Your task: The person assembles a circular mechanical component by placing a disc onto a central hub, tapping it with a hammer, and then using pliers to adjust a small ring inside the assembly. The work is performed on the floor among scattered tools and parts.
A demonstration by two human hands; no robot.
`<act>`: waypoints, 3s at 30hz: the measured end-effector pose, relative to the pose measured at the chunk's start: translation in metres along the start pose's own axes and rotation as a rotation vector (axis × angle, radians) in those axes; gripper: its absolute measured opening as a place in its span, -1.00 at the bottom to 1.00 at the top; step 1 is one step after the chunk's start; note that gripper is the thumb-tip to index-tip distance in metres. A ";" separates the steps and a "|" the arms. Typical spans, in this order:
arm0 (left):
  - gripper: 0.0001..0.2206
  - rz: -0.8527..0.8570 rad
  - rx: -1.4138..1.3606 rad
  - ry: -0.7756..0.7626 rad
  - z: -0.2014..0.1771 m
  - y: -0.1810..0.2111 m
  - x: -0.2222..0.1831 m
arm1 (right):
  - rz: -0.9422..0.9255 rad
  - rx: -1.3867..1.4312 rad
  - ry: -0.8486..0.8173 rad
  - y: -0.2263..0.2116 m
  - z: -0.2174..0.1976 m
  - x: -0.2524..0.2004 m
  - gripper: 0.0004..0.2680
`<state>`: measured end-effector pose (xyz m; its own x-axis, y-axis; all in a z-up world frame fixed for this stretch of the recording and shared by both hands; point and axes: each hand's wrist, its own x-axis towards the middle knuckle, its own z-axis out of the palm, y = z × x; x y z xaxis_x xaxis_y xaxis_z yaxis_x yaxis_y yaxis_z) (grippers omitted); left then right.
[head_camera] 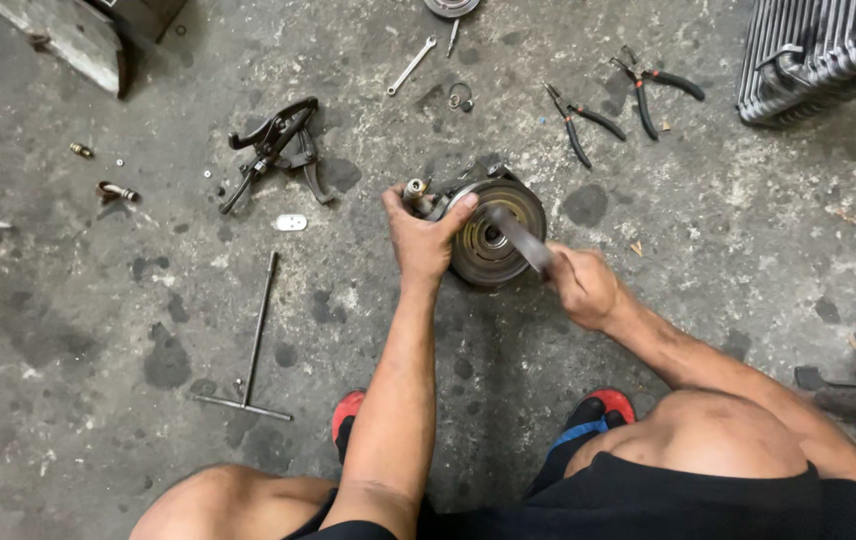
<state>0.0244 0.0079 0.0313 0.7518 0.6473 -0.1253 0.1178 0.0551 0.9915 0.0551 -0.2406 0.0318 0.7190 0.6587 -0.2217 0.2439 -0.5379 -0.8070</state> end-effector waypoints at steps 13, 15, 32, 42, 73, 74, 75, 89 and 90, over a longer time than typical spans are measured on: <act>-0.20 -0.086 0.242 -0.001 0.001 0.015 0.008 | 0.154 0.065 0.073 0.058 0.005 -0.044 -0.66; -0.17 -0.068 0.226 -0.014 0.002 0.012 0.007 | 0.137 0.040 0.267 0.066 0.004 -0.055 -0.66; -0.59 -0.101 -0.132 -0.068 0.001 -0.056 0.023 | 0.577 -0.235 -0.227 -0.143 -0.018 0.061 0.05; -0.76 -0.176 -0.358 -0.211 0.005 -0.058 0.033 | -0.867 -1.350 -0.412 -0.137 -0.031 0.070 -0.29; -0.72 -0.160 -0.367 -0.065 0.012 -0.067 0.039 | 0.306 -0.770 -0.048 0.174 -0.039 -0.072 -0.63; -0.71 -0.158 -0.363 -0.058 0.012 -0.066 0.039 | 0.332 -0.773 -0.097 0.177 -0.039 -0.071 -0.64; -0.70 -0.156 -0.359 -0.052 0.012 -0.066 0.039 | 0.358 -0.776 -0.146 0.180 -0.038 -0.069 -0.64; -0.77 -0.285 -0.262 -0.033 0.027 -0.048 0.063 | 0.208 0.309 0.209 0.058 -0.027 0.008 -0.54; -0.79 -0.317 -0.279 -0.052 0.030 -0.049 0.068 | 0.055 0.257 0.239 0.043 -0.032 0.021 -0.49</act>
<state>0.0894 0.0261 -0.0269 0.7395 0.5263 -0.4198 0.1736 0.4534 0.8742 0.1014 -0.2674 0.0099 0.8658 0.4745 -0.1589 0.0506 -0.3990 -0.9156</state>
